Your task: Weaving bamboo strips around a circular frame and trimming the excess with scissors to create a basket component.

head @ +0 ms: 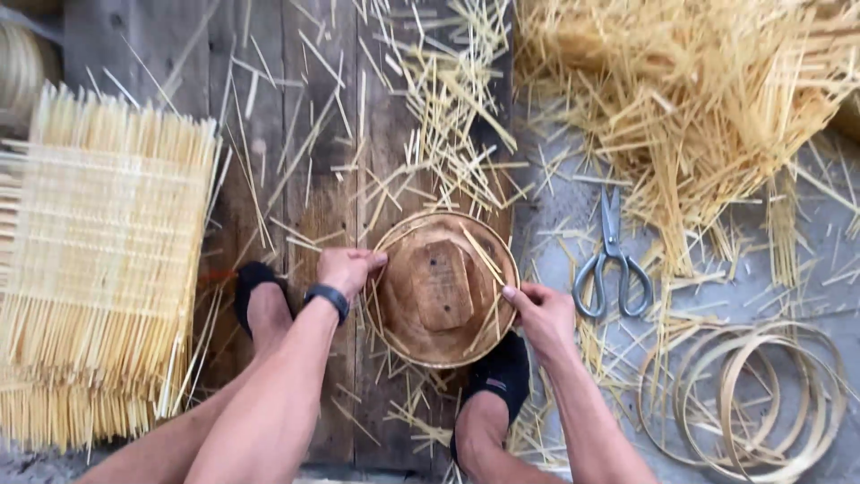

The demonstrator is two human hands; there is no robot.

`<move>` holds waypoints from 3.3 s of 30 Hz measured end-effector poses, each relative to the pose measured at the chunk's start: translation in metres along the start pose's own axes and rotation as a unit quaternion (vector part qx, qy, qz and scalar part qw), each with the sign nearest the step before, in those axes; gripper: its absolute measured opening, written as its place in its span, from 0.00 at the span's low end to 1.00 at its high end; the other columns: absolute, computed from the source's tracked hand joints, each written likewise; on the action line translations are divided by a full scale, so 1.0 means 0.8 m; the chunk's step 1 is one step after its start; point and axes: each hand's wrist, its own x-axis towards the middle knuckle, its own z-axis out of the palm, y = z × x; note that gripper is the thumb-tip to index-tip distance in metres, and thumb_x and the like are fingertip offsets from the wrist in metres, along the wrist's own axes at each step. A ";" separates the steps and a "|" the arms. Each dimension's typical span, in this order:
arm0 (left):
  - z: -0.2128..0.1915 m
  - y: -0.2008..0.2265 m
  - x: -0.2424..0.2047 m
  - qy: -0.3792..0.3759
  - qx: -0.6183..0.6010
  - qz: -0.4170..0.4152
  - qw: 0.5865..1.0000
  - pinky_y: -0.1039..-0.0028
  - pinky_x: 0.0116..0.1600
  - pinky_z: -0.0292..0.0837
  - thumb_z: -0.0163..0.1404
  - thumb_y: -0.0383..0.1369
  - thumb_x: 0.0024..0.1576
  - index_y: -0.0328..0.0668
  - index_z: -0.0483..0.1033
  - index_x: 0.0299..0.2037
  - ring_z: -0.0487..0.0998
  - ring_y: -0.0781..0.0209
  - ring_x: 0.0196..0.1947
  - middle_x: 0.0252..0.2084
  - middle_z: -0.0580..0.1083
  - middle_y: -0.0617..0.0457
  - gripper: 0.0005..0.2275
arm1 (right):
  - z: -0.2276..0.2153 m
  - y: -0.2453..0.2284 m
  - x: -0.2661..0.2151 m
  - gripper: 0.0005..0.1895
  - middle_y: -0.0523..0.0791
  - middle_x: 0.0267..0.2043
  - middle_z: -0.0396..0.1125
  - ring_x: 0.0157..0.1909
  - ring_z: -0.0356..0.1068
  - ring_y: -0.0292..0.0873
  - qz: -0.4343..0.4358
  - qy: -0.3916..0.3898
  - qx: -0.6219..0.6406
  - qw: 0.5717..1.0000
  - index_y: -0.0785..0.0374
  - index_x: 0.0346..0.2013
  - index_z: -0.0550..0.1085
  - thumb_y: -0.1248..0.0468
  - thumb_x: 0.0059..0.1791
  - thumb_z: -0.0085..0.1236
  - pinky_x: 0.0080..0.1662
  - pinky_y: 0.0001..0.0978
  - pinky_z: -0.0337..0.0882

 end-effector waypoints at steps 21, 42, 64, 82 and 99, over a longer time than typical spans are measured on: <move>0.002 -0.081 -0.118 -0.211 -0.358 -0.051 0.908 0.61 0.44 0.86 0.52 0.33 0.58 0.36 0.76 0.50 0.83 0.57 0.44 0.47 0.80 0.48 0.13 | 0.021 -0.027 -0.034 0.23 0.55 0.43 0.78 0.38 0.80 0.46 0.141 -0.207 0.057 0.967 0.77 0.51 0.76 0.58 0.50 0.59 0.39 0.38 0.80; 0.019 0.115 -0.181 0.089 -0.160 0.340 0.922 0.69 0.44 0.80 0.41 0.54 0.62 0.40 0.78 0.57 0.86 0.56 0.41 0.40 0.83 0.42 0.27 | 0.051 -0.188 -0.062 0.69 0.56 0.68 0.51 0.71 0.53 0.54 -0.123 0.036 -0.038 0.991 0.65 0.69 0.52 0.48 0.21 0.78 0.69 0.43 0.56; 0.082 -0.234 -0.013 -0.061 -0.429 -0.157 0.887 0.50 0.33 0.82 0.41 0.33 0.67 0.25 0.67 0.63 0.82 0.36 0.32 0.47 0.79 0.25 0.19 | -0.072 0.014 -0.001 0.53 0.55 0.53 0.69 0.46 0.73 0.49 -0.121 -0.148 0.436 0.880 0.66 0.75 0.54 0.56 0.38 0.66 0.37 0.37 0.74; 0.174 -0.080 -0.011 -0.260 -0.311 -0.137 0.904 0.66 0.43 0.72 0.48 0.53 0.62 0.34 0.80 0.45 0.75 0.57 0.35 0.38 0.78 0.50 0.24 | 0.060 0.384 0.096 0.33 0.55 0.55 0.64 0.54 0.64 0.54 -0.119 -0.146 0.326 0.926 0.67 0.62 0.63 0.57 0.47 0.62 0.55 0.45 0.65; -0.323 -0.052 0.011 0.246 0.484 -0.020 0.839 0.61 0.73 0.61 0.67 0.51 0.47 0.40 0.65 0.67 0.65 0.47 0.69 0.67 0.67 0.40 0.40 | 0.113 0.234 0.077 0.22 0.59 0.35 0.78 0.30 0.80 0.54 0.117 -0.163 0.271 0.941 0.72 0.53 0.74 0.59 0.51 0.57 0.37 0.44 0.81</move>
